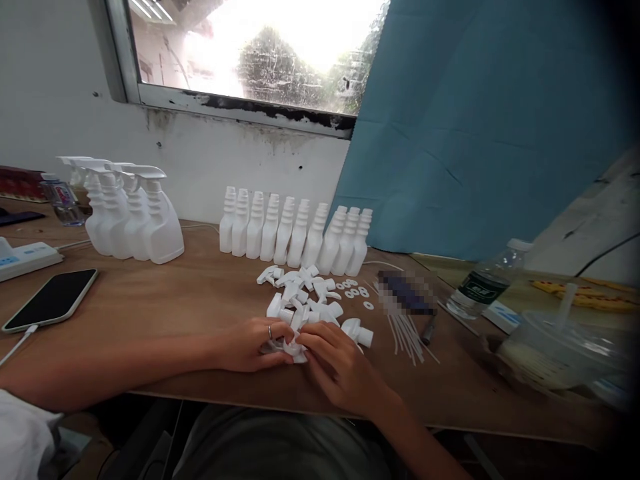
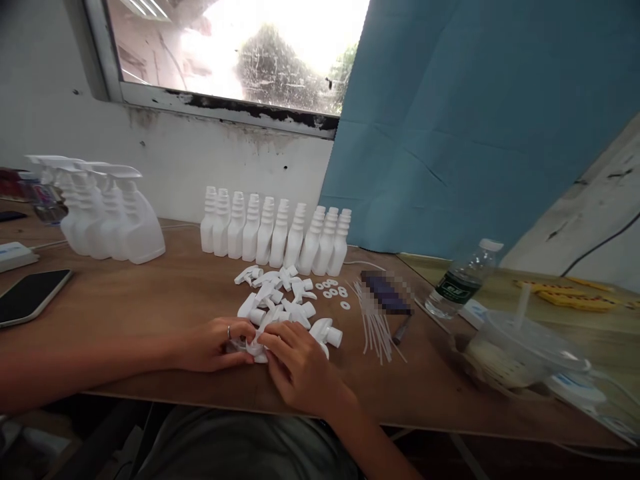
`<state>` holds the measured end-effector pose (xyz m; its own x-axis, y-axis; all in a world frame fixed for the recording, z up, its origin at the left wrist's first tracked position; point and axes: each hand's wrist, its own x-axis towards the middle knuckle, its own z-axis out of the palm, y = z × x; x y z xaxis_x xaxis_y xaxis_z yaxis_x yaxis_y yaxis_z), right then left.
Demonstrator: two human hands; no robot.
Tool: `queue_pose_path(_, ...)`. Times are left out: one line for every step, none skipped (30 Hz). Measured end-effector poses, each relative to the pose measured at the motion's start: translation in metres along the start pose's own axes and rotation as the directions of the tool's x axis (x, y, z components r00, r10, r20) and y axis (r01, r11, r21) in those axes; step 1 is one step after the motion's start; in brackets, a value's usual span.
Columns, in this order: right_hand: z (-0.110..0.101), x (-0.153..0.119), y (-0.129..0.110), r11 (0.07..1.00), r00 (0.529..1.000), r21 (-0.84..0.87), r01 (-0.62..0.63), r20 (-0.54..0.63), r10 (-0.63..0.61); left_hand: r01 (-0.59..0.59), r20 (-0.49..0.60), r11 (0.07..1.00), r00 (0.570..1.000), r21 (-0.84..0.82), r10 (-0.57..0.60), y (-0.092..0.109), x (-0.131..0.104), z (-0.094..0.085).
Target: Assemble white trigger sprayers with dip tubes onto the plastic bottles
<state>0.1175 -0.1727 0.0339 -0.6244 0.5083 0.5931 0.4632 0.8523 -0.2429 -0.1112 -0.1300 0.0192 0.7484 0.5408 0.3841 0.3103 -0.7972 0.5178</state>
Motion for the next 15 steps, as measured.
queue_pose_path(0.0007, -0.0001, -0.0002, 1.000, 1.000, 0.000, -0.002, 0.007, 0.002, -0.049, 0.013, 0.998, 0.999, 0.032, 0.048, -0.0008, 0.0004, -0.0002)
queue_pose_path(0.0014, -0.0002, -0.0002, 1.000, 1.000, 0.000, -0.003, 0.012, 0.003, -0.084, 0.020, 0.995, 0.996, 0.057, 0.083, -0.0017, 0.0007, -0.0004)
queue_pose_path(0.0022, -0.0002, 0.0000, 1.000, 1.000, 0.001, -0.003, 0.012, 0.003, -0.106, 0.023, 0.992, 0.994, 0.074, 0.104, -0.0027, 0.0008, -0.0006)
queue_pose_path(0.0027, -0.0003, 0.0003, 1.000, 1.000, 0.002, -0.004, 0.011, 0.004, -0.118, 0.020, 0.989, 0.993, 0.085, 0.117, -0.0036, 0.0007, -0.0008)
queue_pose_path(0.0030, -0.0003, 0.0006, 1.000, 1.000, 0.002, -0.003, 0.011, 0.003, -0.122, 0.017, 0.988, 0.992, 0.093, 0.121, -0.0044, 0.0004, -0.0008)
queue_pose_path(0.0029, -0.0003, 0.0008, 1.000, 1.000, 0.001, -0.003, 0.015, 0.003, -0.121, 0.013, 0.988, 0.993, 0.099, 0.120, -0.0050, 0.0001, -0.0009)
queue_pose_path(0.0026, -0.0002, 0.0011, 1.000, 1.000, -0.002, -0.002, 0.020, 0.002, -0.116, 0.014, 0.988, 0.993, 0.104, 0.116, -0.0054, -0.0003, -0.0008)
queue_pose_path(0.0021, -0.0001, 0.0013, 1.000, 1.000, -0.006, -0.002, 0.026, 0.002, -0.112, 0.015, 0.988, 0.994, 0.108, 0.111, -0.0056, -0.0007, -0.0007)
queue_pose_path(0.0016, 0.0001, 0.0015, 1.000, 0.999, -0.008, -0.003, 0.032, 0.003, -0.108, 0.015, 0.988, 0.994, 0.111, 0.107, -0.0057, -0.0009, -0.0006)
queue_pose_path(0.0012, 0.0002, 0.0017, 1.000, 0.999, -0.009, -0.003, 0.035, 0.004, -0.106, 0.016, 0.988, 0.994, 0.112, 0.105, -0.0056, -0.0010, -0.0006)
queue_pose_path(0.0009, 0.0003, 0.0021, 1.000, 0.999, -0.009, -0.001, 0.035, 0.002, -0.106, 0.014, 0.988, 0.994, 0.111, 0.105, -0.0054, -0.0011, -0.0005)
queue_pose_path(0.0010, 0.0003, 0.0027, 1.000, 0.999, -0.006, 0.003, 0.033, -0.003, -0.108, 0.011, 0.988, 0.994, 0.109, 0.108, -0.0051, -0.0011, -0.0005)
queue_pose_path(0.0013, 0.0001, 0.0034, 1.000, 1.000, -0.003, 0.009, 0.028, -0.009, -0.112, 0.009, 0.988, 0.994, 0.109, 0.111, -0.0048, -0.0010, -0.0006)
queue_pose_path(0.0018, -0.0002, 0.0042, 1.000, 1.000, 0.000, 0.015, 0.026, -0.015, -0.115, 0.008, 0.987, 0.993, 0.111, 0.114, -0.0043, -0.0010, -0.0007)
queue_pose_path(0.0024, -0.0007, 0.0051, 1.000, 0.999, 0.003, 0.021, 0.025, -0.021, -0.118, 0.007, 0.986, 0.993, 0.115, 0.118, -0.0039, -0.0011, -0.0008)
